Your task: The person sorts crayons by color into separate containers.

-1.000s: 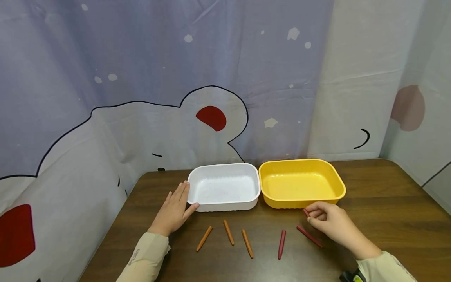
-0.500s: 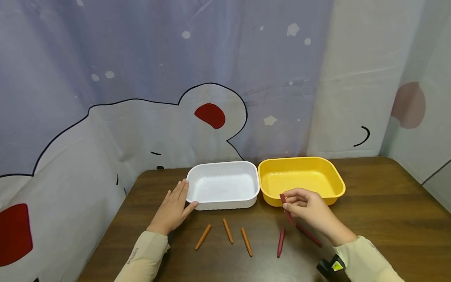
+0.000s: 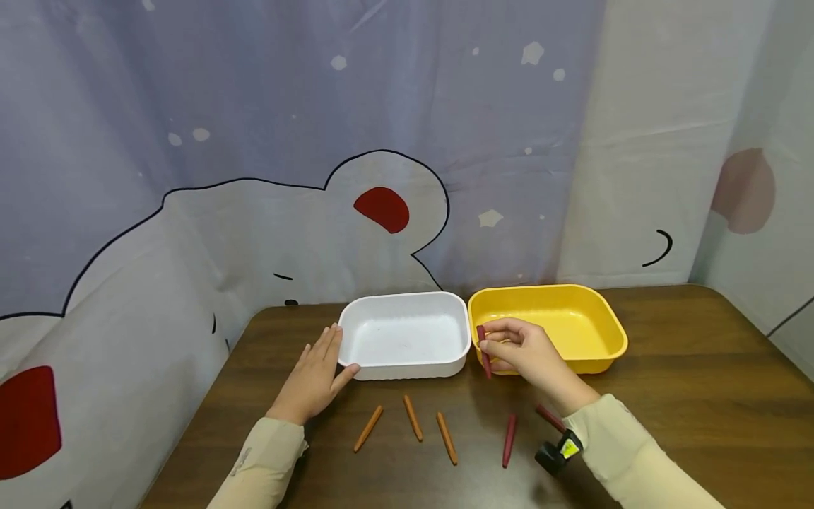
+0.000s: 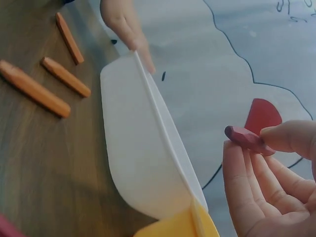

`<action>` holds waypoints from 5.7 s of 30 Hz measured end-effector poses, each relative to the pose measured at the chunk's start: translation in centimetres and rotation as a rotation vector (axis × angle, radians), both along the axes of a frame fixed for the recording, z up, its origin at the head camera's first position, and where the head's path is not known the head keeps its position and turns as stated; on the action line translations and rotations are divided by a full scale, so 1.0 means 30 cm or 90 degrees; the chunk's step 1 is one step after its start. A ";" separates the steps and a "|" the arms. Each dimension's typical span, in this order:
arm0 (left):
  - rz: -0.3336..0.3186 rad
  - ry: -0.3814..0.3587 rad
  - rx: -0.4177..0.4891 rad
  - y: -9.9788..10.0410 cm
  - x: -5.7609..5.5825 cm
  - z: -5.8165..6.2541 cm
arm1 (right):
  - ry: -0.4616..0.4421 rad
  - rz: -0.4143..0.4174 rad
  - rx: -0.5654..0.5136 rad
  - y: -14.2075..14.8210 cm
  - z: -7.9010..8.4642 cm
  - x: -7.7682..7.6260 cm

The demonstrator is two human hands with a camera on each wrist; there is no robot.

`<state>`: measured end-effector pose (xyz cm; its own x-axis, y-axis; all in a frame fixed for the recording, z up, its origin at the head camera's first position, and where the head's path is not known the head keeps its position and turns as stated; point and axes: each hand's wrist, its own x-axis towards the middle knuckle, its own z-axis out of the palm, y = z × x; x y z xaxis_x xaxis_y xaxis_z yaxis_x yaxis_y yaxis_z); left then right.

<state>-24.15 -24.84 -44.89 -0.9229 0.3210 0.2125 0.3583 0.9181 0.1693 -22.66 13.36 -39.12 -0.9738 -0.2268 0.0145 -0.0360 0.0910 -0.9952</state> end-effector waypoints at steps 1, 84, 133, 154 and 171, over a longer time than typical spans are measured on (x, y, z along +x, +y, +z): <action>0.000 0.001 0.000 0.001 0.000 0.000 | -0.007 -0.001 -0.003 -0.010 0.003 -0.007; 0.002 0.012 0.005 0.006 -0.002 0.007 | 0.332 0.062 0.246 -0.285 0.052 -0.077; 0.015 0.005 -0.004 0.007 -0.003 0.007 | 0.160 0.083 0.607 0.195 -0.124 0.101; 0.012 0.001 0.001 0.015 -0.002 0.007 | 0.168 0.115 0.540 0.196 -0.133 0.100; 0.014 0.007 0.003 0.008 -0.001 0.006 | 0.111 0.144 0.206 0.147 -0.109 0.093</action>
<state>-24.19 -24.60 -44.72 -0.9270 0.3000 0.2250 0.3406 0.9247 0.1702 -19.88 17.77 -42.40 -0.8884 -0.4542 0.0669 -0.2557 0.3684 -0.8938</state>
